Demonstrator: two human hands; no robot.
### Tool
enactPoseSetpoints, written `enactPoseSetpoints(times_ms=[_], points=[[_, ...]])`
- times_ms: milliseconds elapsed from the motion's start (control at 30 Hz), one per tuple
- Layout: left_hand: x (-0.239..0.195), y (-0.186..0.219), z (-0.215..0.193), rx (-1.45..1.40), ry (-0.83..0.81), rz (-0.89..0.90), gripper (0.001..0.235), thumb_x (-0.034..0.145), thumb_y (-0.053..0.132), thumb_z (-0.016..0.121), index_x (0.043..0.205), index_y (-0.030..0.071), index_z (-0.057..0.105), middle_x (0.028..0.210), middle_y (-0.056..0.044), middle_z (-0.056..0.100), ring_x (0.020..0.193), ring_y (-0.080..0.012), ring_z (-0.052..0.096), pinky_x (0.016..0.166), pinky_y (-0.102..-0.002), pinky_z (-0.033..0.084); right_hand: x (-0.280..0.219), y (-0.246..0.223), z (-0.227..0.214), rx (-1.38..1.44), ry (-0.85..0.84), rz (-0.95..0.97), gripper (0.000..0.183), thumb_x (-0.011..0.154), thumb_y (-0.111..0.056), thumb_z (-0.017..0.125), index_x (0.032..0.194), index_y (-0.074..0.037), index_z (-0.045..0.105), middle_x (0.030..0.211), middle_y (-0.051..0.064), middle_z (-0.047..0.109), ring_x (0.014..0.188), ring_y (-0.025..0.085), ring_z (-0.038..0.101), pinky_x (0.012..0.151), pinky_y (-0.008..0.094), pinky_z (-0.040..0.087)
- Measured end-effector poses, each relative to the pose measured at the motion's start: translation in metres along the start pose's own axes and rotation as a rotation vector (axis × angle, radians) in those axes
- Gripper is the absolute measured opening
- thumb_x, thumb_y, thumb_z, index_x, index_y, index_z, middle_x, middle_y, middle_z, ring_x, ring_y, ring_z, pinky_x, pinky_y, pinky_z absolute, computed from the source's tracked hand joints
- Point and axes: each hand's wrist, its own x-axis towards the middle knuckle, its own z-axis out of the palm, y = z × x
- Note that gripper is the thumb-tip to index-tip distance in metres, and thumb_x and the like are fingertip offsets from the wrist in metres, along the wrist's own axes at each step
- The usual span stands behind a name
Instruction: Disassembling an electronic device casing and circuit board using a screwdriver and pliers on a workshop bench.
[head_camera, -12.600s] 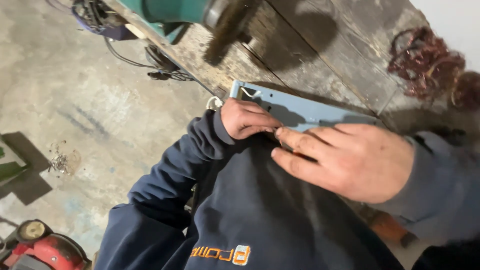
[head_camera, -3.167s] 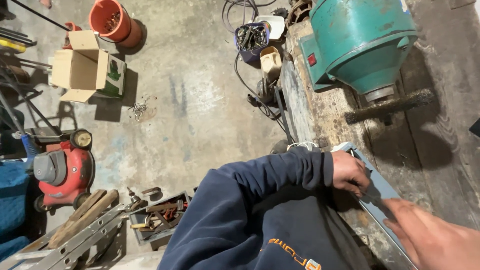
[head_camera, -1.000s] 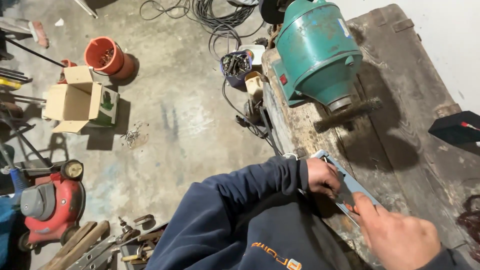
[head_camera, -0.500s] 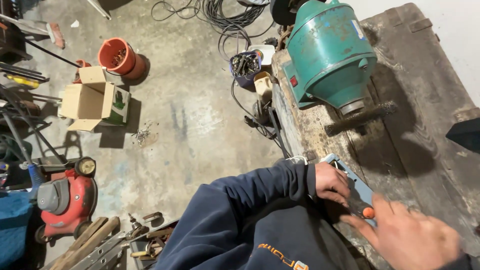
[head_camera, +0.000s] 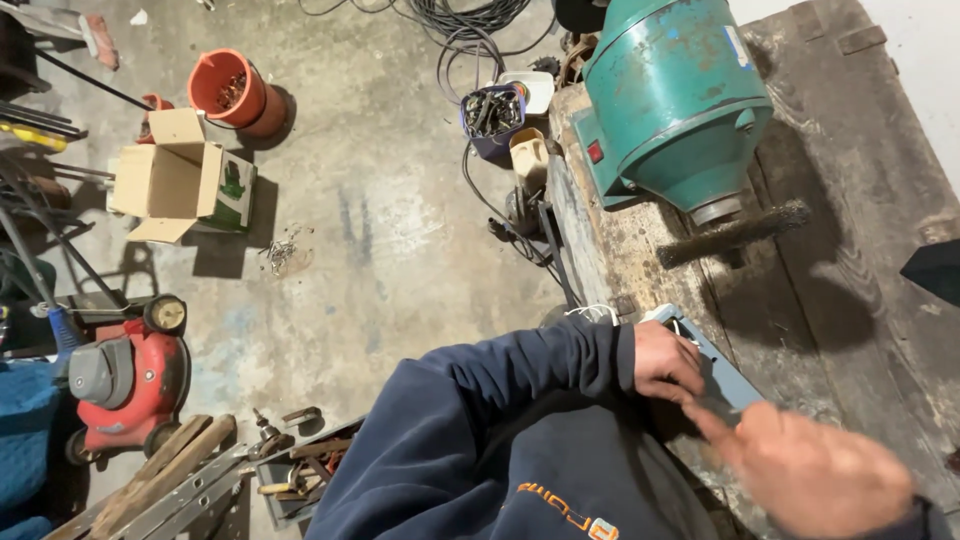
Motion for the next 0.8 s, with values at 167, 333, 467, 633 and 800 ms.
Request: enactPoseSetpoints(times_ms=[167,333,467,633,800], points=[[0.003,0.007,-0.005,0.023,0.030,-0.008,0.018,0.094,0.036,0.071,0.097,0.019,0.074,0.091,0.000,0.072,0.097,-0.0224,0.071,0.073,-0.037,0.055,0.024,0.029,-0.044,0.113,-0.014,-0.128,0.058,0.084,-0.076,0.052,0.094,-0.020,0.067,0.078,-0.005,0.071,0.060,0.010,0.065,0.056,0.026,0.049],[0.005,0.002,-0.001,0.005,0.046,0.034,0.017,0.094,0.037,0.071,0.098,0.021,0.074,0.093,0.002,0.073,0.097,-0.0210,0.070,0.074,-0.036,0.056,0.010,0.043,-0.025,0.545,0.203,-0.394,0.054,0.068,-0.031,0.069,0.121,-0.019,0.064,0.101,-0.001,0.077,0.077,0.013,0.073,0.064,0.027,0.053],[0.003,0.004,-0.001,0.039,0.020,0.011,0.016,0.094,0.035,0.072,0.098,0.020,0.075,0.093,0.001,0.074,0.097,-0.0224,0.070,0.075,-0.037,0.056,0.003,0.028,-0.017,0.399,0.008,-0.304,0.040,0.088,-0.048,0.061,0.112,-0.017,0.065,0.080,-0.001,0.072,0.068,0.016,0.071,0.057,0.031,0.052],[0.002,0.004,-0.004,0.022,0.009,0.076,0.016,0.094,0.032,0.072,0.097,0.017,0.073,0.093,-0.001,0.073,0.098,-0.0251,0.069,0.078,-0.039,0.056,0.000,0.016,-0.022,0.061,-0.326,-0.048,0.051,0.098,-0.074,0.044,0.085,-0.025,0.053,0.060,-0.004,0.063,0.061,0.017,0.067,0.056,0.034,0.051],[0.011,0.019,-0.022,0.000,-0.008,0.078,0.014,0.096,0.026,0.071,0.097,0.012,0.073,0.090,-0.008,0.070,0.095,-0.0304,0.067,0.080,-0.041,0.056,0.022,0.040,-0.079,0.578,0.383,-0.309,0.036,0.086,-0.034,0.062,0.110,-0.007,0.065,0.096,0.006,0.073,0.077,0.015,0.069,0.063,0.029,0.052]])
